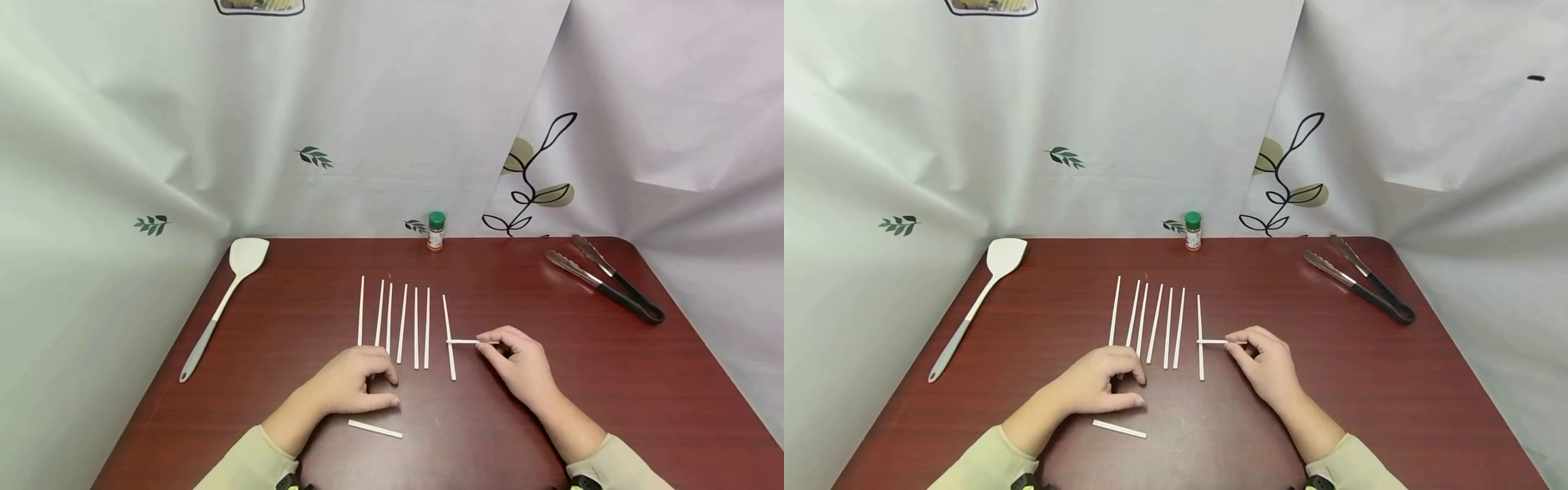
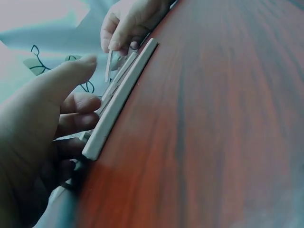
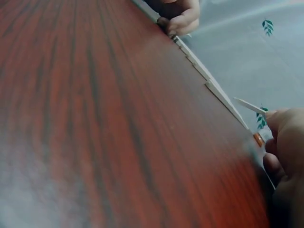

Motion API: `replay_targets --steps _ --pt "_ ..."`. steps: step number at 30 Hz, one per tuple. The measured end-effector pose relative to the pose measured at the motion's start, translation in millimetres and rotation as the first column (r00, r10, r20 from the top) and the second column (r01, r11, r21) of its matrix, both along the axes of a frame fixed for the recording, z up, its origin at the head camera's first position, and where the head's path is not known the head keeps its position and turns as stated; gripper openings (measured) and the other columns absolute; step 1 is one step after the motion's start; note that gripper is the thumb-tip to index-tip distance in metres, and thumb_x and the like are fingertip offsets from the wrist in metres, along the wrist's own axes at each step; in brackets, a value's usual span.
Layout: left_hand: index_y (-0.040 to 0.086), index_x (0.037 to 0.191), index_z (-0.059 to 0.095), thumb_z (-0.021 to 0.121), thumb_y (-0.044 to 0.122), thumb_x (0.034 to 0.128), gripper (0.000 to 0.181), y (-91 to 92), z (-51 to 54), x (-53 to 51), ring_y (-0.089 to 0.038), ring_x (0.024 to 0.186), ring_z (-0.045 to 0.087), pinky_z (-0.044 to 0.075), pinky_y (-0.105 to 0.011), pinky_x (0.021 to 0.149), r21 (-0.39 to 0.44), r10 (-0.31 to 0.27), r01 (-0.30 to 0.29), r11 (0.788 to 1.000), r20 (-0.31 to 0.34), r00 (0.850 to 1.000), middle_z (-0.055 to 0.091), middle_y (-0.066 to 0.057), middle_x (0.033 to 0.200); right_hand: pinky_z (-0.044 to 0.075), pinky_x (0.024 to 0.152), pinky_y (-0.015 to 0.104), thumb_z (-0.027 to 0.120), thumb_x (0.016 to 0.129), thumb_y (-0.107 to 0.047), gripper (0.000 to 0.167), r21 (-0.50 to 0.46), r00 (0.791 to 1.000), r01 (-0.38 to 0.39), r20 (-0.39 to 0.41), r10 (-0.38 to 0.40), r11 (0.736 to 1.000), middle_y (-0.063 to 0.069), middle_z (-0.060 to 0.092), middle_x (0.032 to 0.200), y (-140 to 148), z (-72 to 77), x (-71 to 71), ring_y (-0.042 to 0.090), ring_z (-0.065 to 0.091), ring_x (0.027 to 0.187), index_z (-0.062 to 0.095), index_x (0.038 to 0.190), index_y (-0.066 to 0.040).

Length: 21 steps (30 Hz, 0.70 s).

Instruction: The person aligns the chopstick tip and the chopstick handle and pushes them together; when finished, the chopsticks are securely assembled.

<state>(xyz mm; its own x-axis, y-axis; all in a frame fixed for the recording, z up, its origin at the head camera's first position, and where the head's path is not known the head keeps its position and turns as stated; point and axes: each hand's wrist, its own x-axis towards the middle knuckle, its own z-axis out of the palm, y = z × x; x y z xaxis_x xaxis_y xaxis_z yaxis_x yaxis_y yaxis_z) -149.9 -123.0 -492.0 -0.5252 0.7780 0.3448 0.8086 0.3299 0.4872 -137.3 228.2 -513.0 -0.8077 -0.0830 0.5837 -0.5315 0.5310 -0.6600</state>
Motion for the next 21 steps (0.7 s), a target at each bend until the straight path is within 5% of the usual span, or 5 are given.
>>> replay_targets --steps 7,13,21 --pt "0.032 0.088 0.069 0.100 0.052 0.0595 0.047 -2.6 17.9 8.8 0.002 0.086 0.046 0.043 -0.023 0.087 -0.256 -0.021 0.040 0.966 0.078 0.997 0.052 0.021 0.086 0.046 0.054 0.014 0.086 0.079 0.005 0.022 -0.082 0.998 0.010 0.062 -0.005 0.997 -0.009 0.073 0.074 0 -0.4 1.6 -0.001 0.058 0.059 0.077 0.083 -0.014" --pt "0.035 0.077 0.070 0.098 0.040 0.0672 0.030 -0.3 25.8 12.6 0.003 0.093 0.047 0.042 -0.027 0.096 -0.346 0.007 0.034 0.938 0.118 0.993 0.048 0.025 0.084 0.048 0.056 0.015 0.083 0.078 0.015 0.030 -0.199 0.991 -0.064 0.102 0.085 0.978 0.004 0.070 0.077 -1 -0.4 3.5 0.004 0.061 0.063 0.069 0.083 -0.011" --pt "0.036 0.073 0.065 0.090 0.036 0.0799 0.026 2.1 30.3 16.9 0.000 0.089 0.044 0.043 -0.026 0.094 -0.392 0.024 0.017 0.920 0.098 0.995 0.046 0.023 0.085 0.043 0.070 0.020 0.057 0.101 0.011 0.039 -0.013 0.986 -0.124 0.108 0.125 0.992 -0.003 0.058 0.089 0 1.2 1.8 0.009 0.054 0.078 0.071 0.134 -0.005"
